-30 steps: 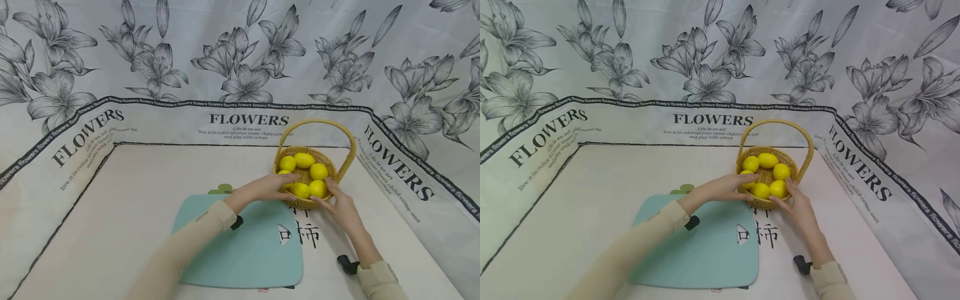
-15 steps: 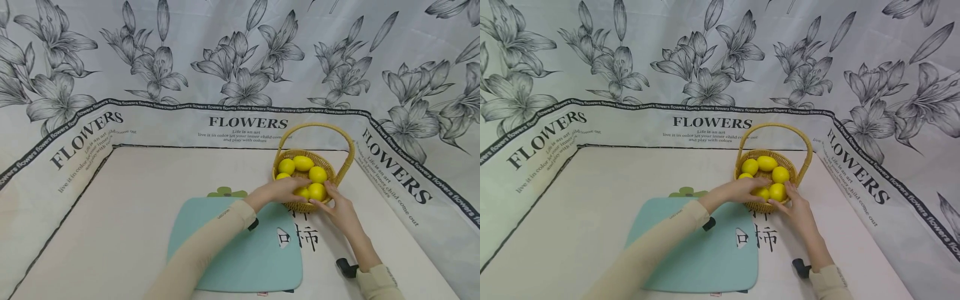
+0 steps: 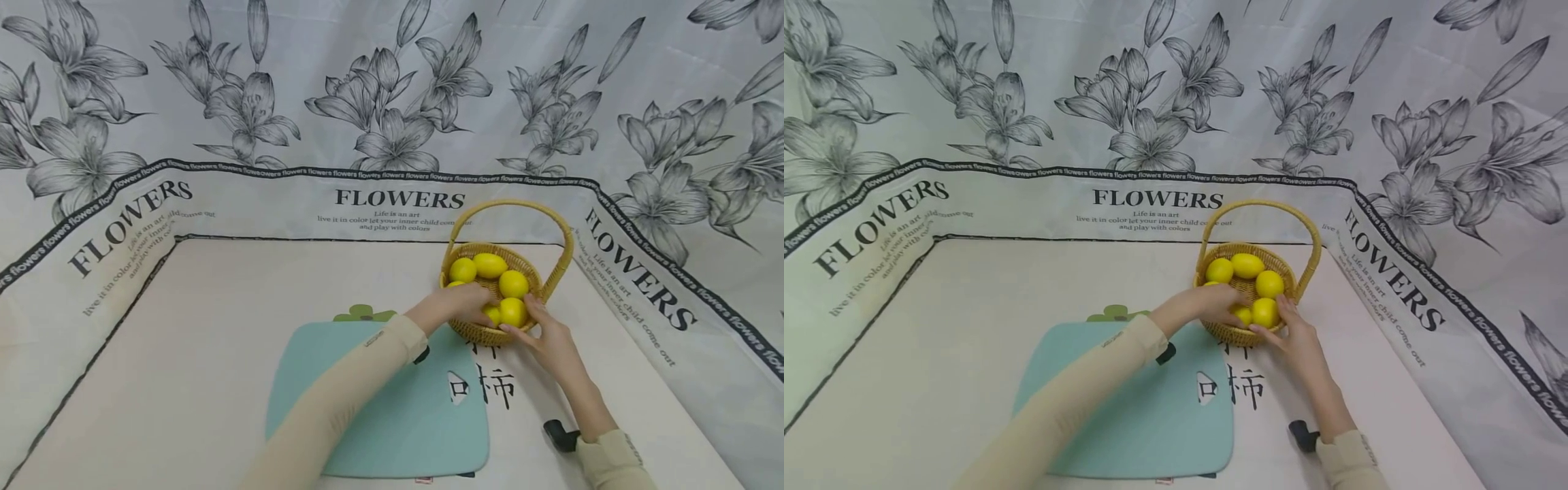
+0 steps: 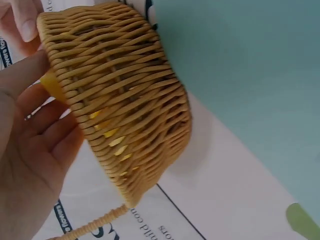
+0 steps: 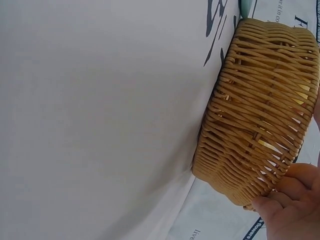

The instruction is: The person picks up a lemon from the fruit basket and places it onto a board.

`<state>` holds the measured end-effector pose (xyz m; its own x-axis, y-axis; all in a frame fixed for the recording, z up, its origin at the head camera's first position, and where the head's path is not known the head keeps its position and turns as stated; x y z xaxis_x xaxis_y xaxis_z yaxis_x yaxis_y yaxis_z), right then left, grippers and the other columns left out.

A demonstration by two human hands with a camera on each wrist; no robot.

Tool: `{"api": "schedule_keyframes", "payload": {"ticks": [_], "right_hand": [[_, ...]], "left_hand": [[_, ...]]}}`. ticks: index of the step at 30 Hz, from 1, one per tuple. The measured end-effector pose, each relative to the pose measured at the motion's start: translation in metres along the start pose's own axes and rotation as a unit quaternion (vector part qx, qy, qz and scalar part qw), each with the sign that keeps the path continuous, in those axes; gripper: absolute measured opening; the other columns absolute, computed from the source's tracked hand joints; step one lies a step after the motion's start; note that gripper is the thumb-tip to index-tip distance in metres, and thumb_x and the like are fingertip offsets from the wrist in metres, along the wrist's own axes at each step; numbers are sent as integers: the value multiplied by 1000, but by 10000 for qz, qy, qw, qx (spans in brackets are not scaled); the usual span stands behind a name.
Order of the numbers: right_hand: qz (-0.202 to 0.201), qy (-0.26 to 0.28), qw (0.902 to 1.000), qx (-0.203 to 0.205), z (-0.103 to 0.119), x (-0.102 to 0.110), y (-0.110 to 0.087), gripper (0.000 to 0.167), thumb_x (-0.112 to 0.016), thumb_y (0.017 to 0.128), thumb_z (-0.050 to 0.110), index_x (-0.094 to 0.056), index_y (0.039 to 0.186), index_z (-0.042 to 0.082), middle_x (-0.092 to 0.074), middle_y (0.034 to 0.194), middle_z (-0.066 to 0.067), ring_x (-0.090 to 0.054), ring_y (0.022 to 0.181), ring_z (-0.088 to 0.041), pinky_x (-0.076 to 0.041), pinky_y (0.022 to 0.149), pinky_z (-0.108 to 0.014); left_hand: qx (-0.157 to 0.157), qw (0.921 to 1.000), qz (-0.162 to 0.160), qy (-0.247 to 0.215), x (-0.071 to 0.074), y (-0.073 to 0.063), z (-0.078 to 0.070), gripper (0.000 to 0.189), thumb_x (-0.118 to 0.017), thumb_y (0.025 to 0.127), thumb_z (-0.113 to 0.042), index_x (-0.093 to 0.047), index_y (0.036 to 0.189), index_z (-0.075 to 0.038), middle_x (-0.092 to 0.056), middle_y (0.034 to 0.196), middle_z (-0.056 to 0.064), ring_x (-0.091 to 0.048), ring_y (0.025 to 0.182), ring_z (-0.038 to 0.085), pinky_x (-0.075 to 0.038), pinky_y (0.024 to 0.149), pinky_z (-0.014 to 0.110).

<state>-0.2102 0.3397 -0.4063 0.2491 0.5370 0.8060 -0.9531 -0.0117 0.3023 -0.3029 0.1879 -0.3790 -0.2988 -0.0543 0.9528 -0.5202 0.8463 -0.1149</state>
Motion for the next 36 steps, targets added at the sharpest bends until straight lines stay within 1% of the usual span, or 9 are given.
{"api": "schedule_keyframes", "payload": {"ticks": [5, 8, 14, 20, 22, 24, 27, 30, 36], "right_hand": [[3, 35, 10000, 11, 1, 0, 0, 83, -68, 89, 39, -31, 144, -11, -29, 148, -30, -23, 137, -47, -26, 107, -59], [11, 32, 10000, -4, 1, 0, 0, 83, -68, 89, 39, -31, 144, -11, -29, 148, -30, -23, 137, -47, -26, 107, -59], [36, -6, 10000, -41, 2, 0, 0, 84, -68, 89, 40, -30, 145, -9, -28, 149, -29, -22, 138, -46, -27, 107, -59], [11, 35, 10000, -81, 3, 1, -1, 84, -68, 89, 41, -30, 145, -9, -28, 149, -28, -21, 139, -45, -26, 107, -59], [-3, 27, 10000, -65, 3, 1, -1, 84, -68, 89, 41, -30, 145, -9, -29, 149, -28, -22, 138, -45, -26, 107, -59], [-27, 17, 10000, -40, 3, 1, 0, 83, -68, 89, 40, -31, 145, -10, -29, 149, -28, -22, 138, -46, -27, 106, -60], [-67, -9, 10000, -10, 2, 1, 0, 83, -69, 89, 39, -32, 144, -10, -30, 148, -29, -23, 137, -46, -28, 106, -60], [-99, -45, 9999, 12, 2, 1, 0, 82, -69, 88, 38, -33, 143, -11, -30, 148, -29, -24, 137, -47, -28, 106, -60], [-66, -23, 10000, -8, 3, 0, -1, 83, -68, 89, 39, -33, 143, -11, -30, 148, -29, -23, 137, -46, -27, 106, -59]], "left_hand": [[422, 9980, 430, 180, 3, 2, -3, 50, -59, 96, -40, -50, 142, -23, -55, 137, -7, -50, 119, 7, -36, 105, 23], [493, 9971, 547, 182, 3, 2, -4, 50, -58, 96, -39, -49, 143, -25, -52, 139, -8, -48, 122, 7, -34, 107, 24], [311, 9976, 589, 179, 3, 1, -5, 47, -56, 97, -36, -50, 142, -25, -53, 138, -8, -47, 124, 8, -34, 107, 25], [60, 9995, 297, 51, 3, -2, -3, 48, -57, 97, -35, -51, 141, -18, -55, 137, -6, -49, 124, 9, -37, 105, 21], [-30, 9999, 162, 27, 2, -3, -1, 46, -57, 97, -34, -53, 139, -16, -60, 128, -4, -53, 114, 8, -40, 98, 18], [-88, 10000, 31, -8, 3, -4, 1, 41, -58, 97, -32, -57, 134, -14, -63, 114, -4, -55, 101, 7, -42, 87, 15], [-74, 10000, -27, 39, 3, -4, 4, 34, -57, 98, -30, -61, 126, -12, -59, 95, -4, -50, 85, 9, -39, 72, 19], [65, 9999, 72, 89, 2, -4, 4, 33, -56, 99, -31, -61, 125, -11, -55, 90, -4, -48, 82, 9, -37, 69, 20], [461, 9984, 321, 37, 1, -3, 1, 34, -56, 98, -37, -61, 122, -13, -55, 87, -3, -49, 80, 9, -39, 69, 21]]}}
Point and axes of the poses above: each hand's wrist, its own y-axis towards the middle knuckle, its own x-axis out of the back of the hand, z = x × y, the point moved 3 cm from there along y, towards the middle knuckle
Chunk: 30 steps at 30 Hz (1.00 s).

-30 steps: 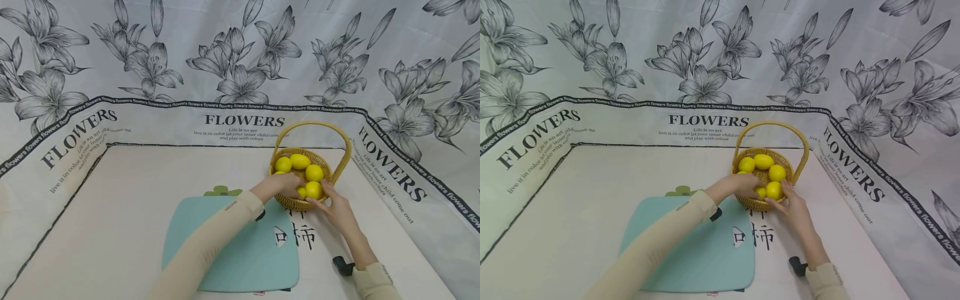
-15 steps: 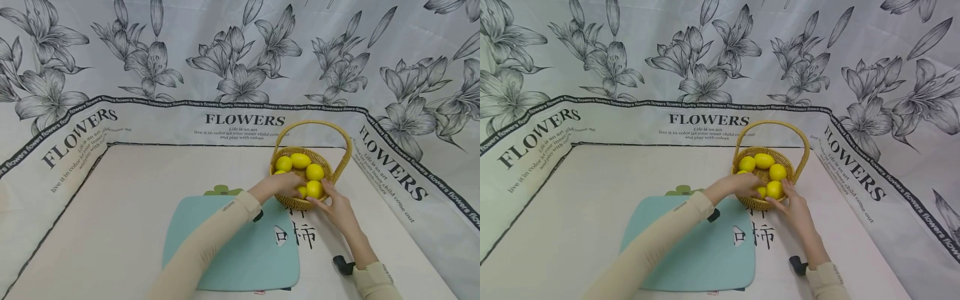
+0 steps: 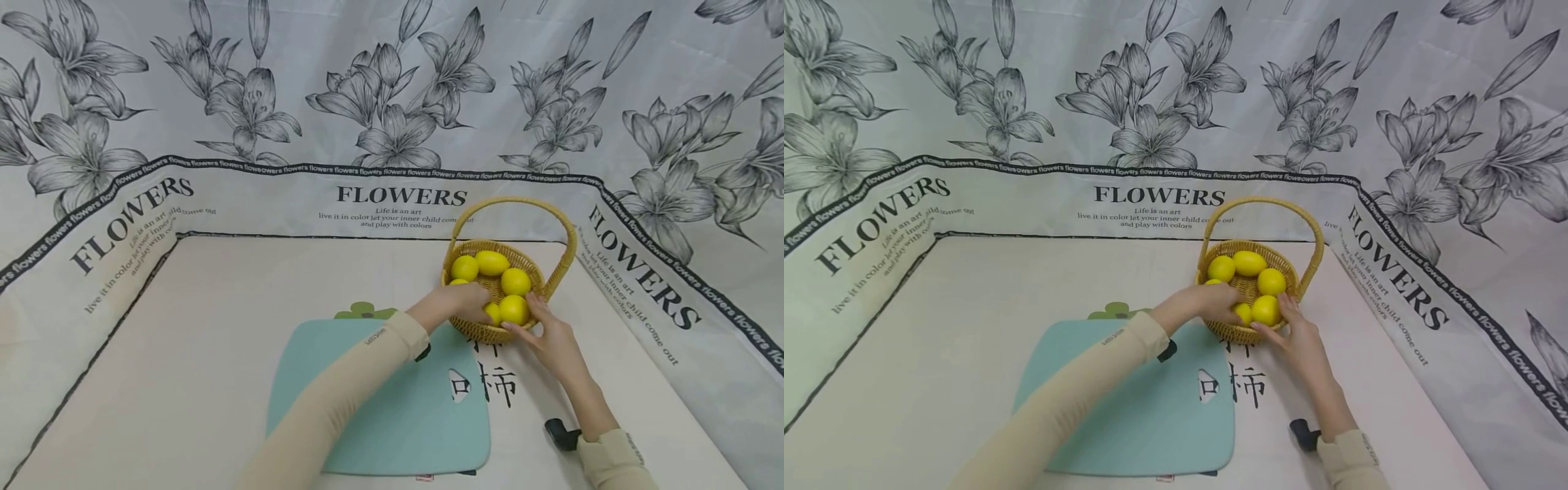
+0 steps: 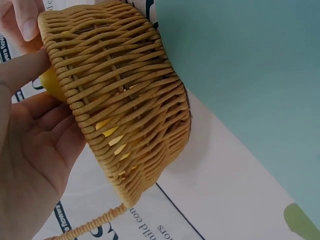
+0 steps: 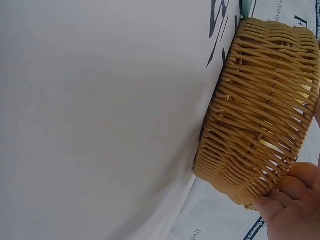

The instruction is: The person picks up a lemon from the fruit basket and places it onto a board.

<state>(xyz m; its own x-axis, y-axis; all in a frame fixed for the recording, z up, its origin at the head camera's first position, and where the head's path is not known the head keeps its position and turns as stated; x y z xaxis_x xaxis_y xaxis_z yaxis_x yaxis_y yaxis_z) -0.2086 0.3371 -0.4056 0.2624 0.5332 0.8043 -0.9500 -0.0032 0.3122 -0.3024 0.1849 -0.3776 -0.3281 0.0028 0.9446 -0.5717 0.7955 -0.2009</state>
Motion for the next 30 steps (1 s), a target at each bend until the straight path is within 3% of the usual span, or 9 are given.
{"api": "schedule_keyframes", "payload": {"ticks": [10, 17, 22, 27, 30], "right_hand": [[58, 7, 10000, -34, 1, 0, 0, 83, -68, 89, 39, -31, 143, -12, -30, 148, -30, -23, 137, -47, -27, 107, -59], [39, -12, 10000, -26, 0, 0, 0, 83, -68, 90, 39, -31, 143, -12, -30, 147, -30, -23, 137, -47, -26, 107, -59], [24, -32, 10000, -9, 1, 0, 0, 82, -68, 89, 39, -32, 143, -12, -30, 147, -31, -24, 137, -47, -27, 106, -60], [21, -25, 10000, 18, 2, 0, 0, 82, -68, 89, 38, -32, 143, -12, -30, 147, -31, -24, 137, -47, -28, 105, -60], [37, -48, 10000, -2, 2, 1, 0, 82, -68, 90, 39, -32, 143, -12, -30, 147, -30, -24, 137, -47, -27, 106, -60]], "left_hand": [[-23, 9997, -135, -190, -4, 2, 1, 35, -59, 95, -41, -63, 116, -14, -54, 84, -4, -49, 77, 8, -39, 65, 20], [-191, 9987, -332, -332, -6, 0, 4, 39, -60, 96, -37, -62, 126, -13, -56, 87, -4, -49, 79, 8, -38, 67, 20], [-381, 9966, -499, -534, -7, -2, 9, 46, -60, 96, -37, -58, 133, -12, -61, 101, -6, -50, 85, 8, -40, 74, 18], [-391, 9928, -690, -902, -6, -8, 17, 54, -60, 95, -40, -52, 140, -11, -60, 127, -2, -53, 101, 5, -42, 91, 17], [-485, 9894, -780, -1126, -5, -11, 21, 56, -60, 95, -39, -49, 142, -10, -58, 133, 0, -54, 109, 6, -41, 98, 19]]}}
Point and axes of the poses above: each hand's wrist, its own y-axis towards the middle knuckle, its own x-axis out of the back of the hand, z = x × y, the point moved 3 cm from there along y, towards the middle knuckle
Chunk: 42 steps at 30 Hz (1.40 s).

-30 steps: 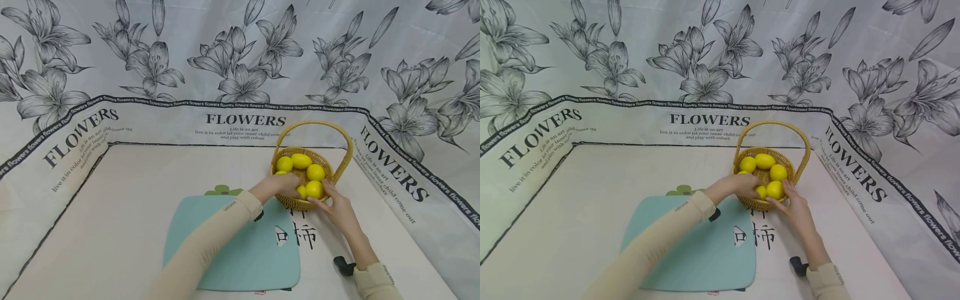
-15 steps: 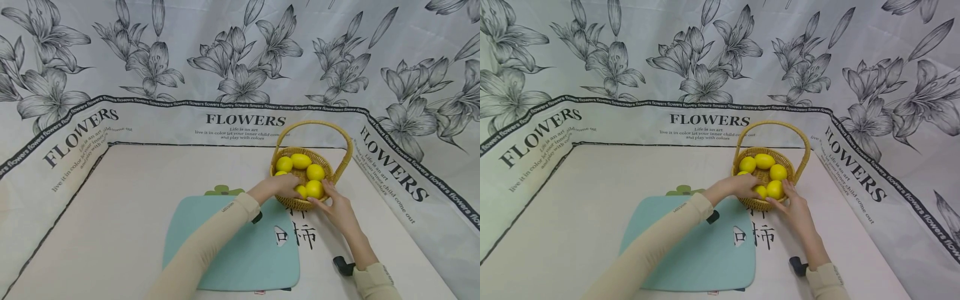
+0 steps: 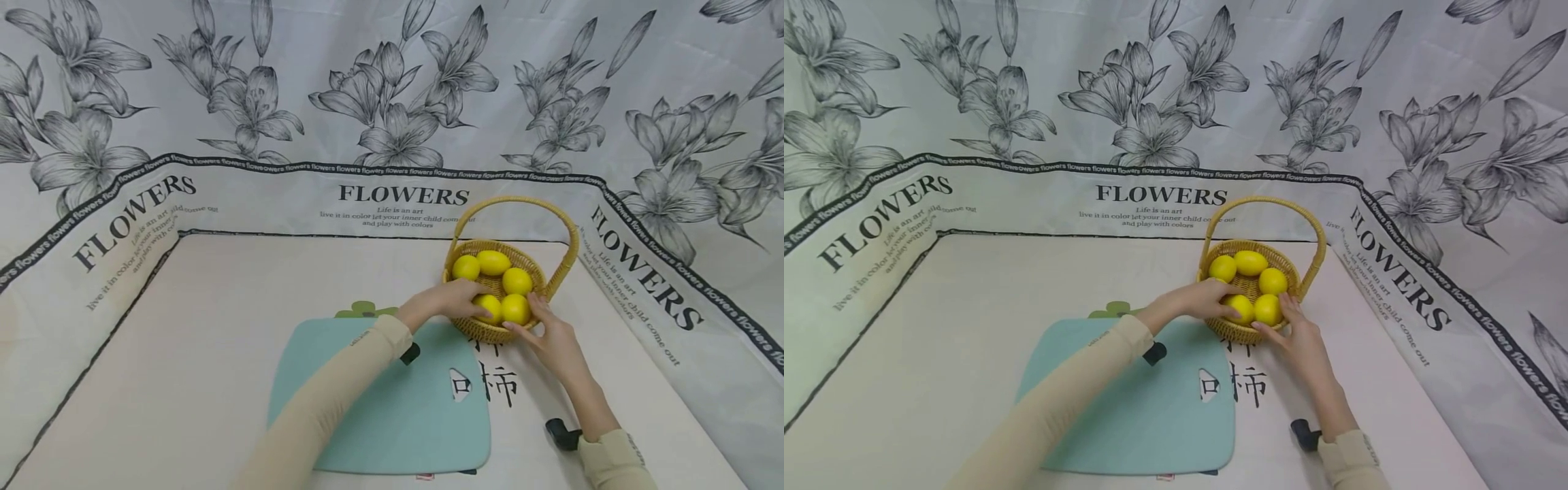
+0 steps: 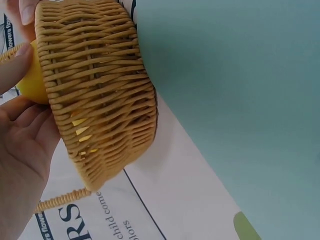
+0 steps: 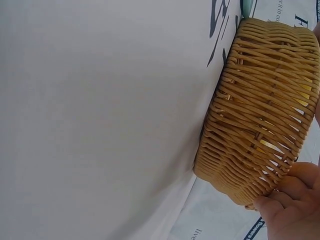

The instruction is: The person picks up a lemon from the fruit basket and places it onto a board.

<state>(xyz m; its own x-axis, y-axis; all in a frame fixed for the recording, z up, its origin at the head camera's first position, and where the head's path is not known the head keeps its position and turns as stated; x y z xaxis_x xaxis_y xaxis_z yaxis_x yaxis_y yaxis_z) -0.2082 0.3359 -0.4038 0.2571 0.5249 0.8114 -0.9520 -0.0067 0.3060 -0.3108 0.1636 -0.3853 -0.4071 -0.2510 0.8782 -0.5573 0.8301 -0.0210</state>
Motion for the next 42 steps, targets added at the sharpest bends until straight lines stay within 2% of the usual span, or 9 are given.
{"api": "schedule_keyframes", "payload": {"ticks": [9, 18, 26, 35, 42], "right_hand": [[112, -53, 9999, -61, 1, 0, 1, 84, -66, 90, 41, -30, 144, -12, -28, 148, -31, -22, 137, -48, -26, 106, -61], [79, -106, 9999, 16, 2, 0, 2, 83, -67, 90, 40, -31, 143, -12, -29, 147, -31, -23, 136, -49, -26, 106, -62], [109, -61, 9999, 0, 4, -1, 2, 83, -67, 90, 40, -30, 144, -12, -28, 148, -31, -22, 137, -48, -24, 107, -61], [130, -26, 9999, 3, 4, -2, 2, 83, -65, 91, 41, -29, 144, -12, -27, 148, -31, -20, 138, -47, -23, 108, -60], [116, -18, 9999, -21, 1, -2, 2, 82, -64, 92, 40, -28, 145, -11, -26, 149, -30, -20, 138, -47, -23, 108, -60]], "left_hand": [[-74, 9978, -237, -608, 9, -13, 13, 57, -57, 95, -43, -48, 143, -15, -54, 138, 1, -52, 118, 9, -39, 103, 22], [-222, 9935, -460, -1019, 16, -27, 22, 54, -58, 97, -38, -48, 143, -13, -57, 133, 3, -52, 105, 9, -41, 94, 18], [-167, 9871, -761, -1397, 28, -46, 28, 54, -57, 98, -36, -46, 144, -9, -52, 140, 6, -51, 117, 11, -41, 97, 19], [-309, 9814, -781, -1728, 41, -71, 33, 54, -58, 98, -29, -44, 143, -3, -55, 135, 9, -54, 113, 11, -43, 94, 17], [-354, 9809, -765, -1756, 45, -90, 40, 51, -58, 98, -26, -45, 143, -4, -58, 130, 7, -55, 102, 10, -45, 89, 18]]}}
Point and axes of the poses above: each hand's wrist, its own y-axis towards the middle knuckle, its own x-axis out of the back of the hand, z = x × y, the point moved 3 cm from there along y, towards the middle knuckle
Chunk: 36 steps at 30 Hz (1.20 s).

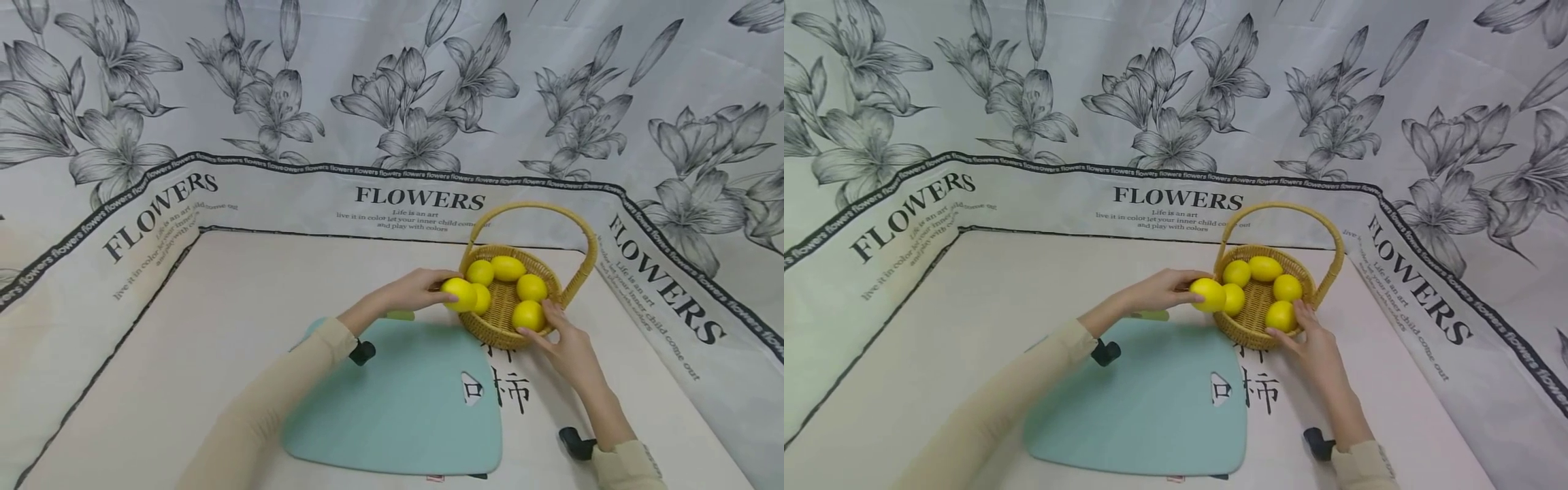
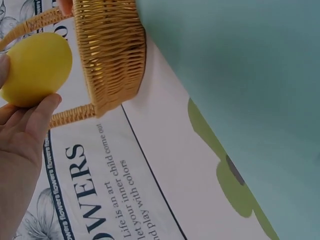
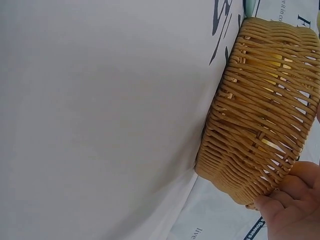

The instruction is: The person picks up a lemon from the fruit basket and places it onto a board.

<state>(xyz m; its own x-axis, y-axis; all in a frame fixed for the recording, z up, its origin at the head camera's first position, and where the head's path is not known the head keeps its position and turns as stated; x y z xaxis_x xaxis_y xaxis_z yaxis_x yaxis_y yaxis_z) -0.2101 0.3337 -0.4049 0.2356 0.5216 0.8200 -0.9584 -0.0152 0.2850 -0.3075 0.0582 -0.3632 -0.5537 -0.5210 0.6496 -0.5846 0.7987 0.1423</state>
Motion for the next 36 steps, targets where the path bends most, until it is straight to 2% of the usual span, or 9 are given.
{"api": "schedule_keyframes", "payload": {"ticks": [6, 14, 19, 26, 32, 36], "right_hand": [[34, -12, 10000, -66, -1, 0, -2, 82, -63, 92, 41, -28, 145, -10, -26, 149, -30, -19, 138, -47, -22, 109, -60], [-11, -70, 10000, -21, -2, -1, -1, 81, -64, 92, 40, -28, 145, -10, -27, 149, -30, -20, 138, -47, -23, 108, -61], [-13, -85, 10000, -39, -2, -1, -1, 81, -64, 92, 40, -29, 145, -10, -27, 149, -29, -20, 138, -47, -23, 108, -61], [32, -103, 9999, -89, -2, -2, 0, 82, -64, 92, 42, -28, 145, -10, -26, 150, -29, -19, 139, -46, -22, 108, -61], [18, -115, 9999, -86, -2, -2, 1, 82, -64, 92, 41, -28, 145, -10, -26, 149, -29, -19, 139, -46, -22, 108, -61], [37, -108, 9999, -91, -1, -2, 1, 82, -63, 93, 42, -28, 145, -10, -25, 150, -29, -18, 139, -46, -21, 108, -61]], "left_hand": [[56, 9999, 81, -57, 1, -15, 8, 52, -58, 98, -27, -45, 143, -4, -58, 130, 7, -55, 105, 9, -45, 91, 19], [148, 9998, 131, 31, 2, -32, 19, 51, -58, 98, -26, -44, 143, -5, -61, 124, 6, -55, 99, 10, -46, 87, 20], [240, 9996, 118, -22, 3, -43, 24, 50, -58, 99, -26, -45, 142, -5, -59, 127, 6, -55, 99, 11, -46, 88, 21], [397, 9991, 126, 56, 4, -61, 34, 50, -57, 99, -26, -45, 142, -4, -57, 132, 7, -55, 109, 13, -45, 95, 22], [478, 9988, 108, -13, 4, -77, 45, 51, -58, 99, -25, -45, 141, 0, -56, 132, 9, -55, 108, 15, -45, 97, 25], [603, 9981, 127, -96, 2, -87, 52, 53, -58, 98, -26, -44, 142, -1, -54, 136, 9, -55, 113, 16, -44, 99, 26]]}}
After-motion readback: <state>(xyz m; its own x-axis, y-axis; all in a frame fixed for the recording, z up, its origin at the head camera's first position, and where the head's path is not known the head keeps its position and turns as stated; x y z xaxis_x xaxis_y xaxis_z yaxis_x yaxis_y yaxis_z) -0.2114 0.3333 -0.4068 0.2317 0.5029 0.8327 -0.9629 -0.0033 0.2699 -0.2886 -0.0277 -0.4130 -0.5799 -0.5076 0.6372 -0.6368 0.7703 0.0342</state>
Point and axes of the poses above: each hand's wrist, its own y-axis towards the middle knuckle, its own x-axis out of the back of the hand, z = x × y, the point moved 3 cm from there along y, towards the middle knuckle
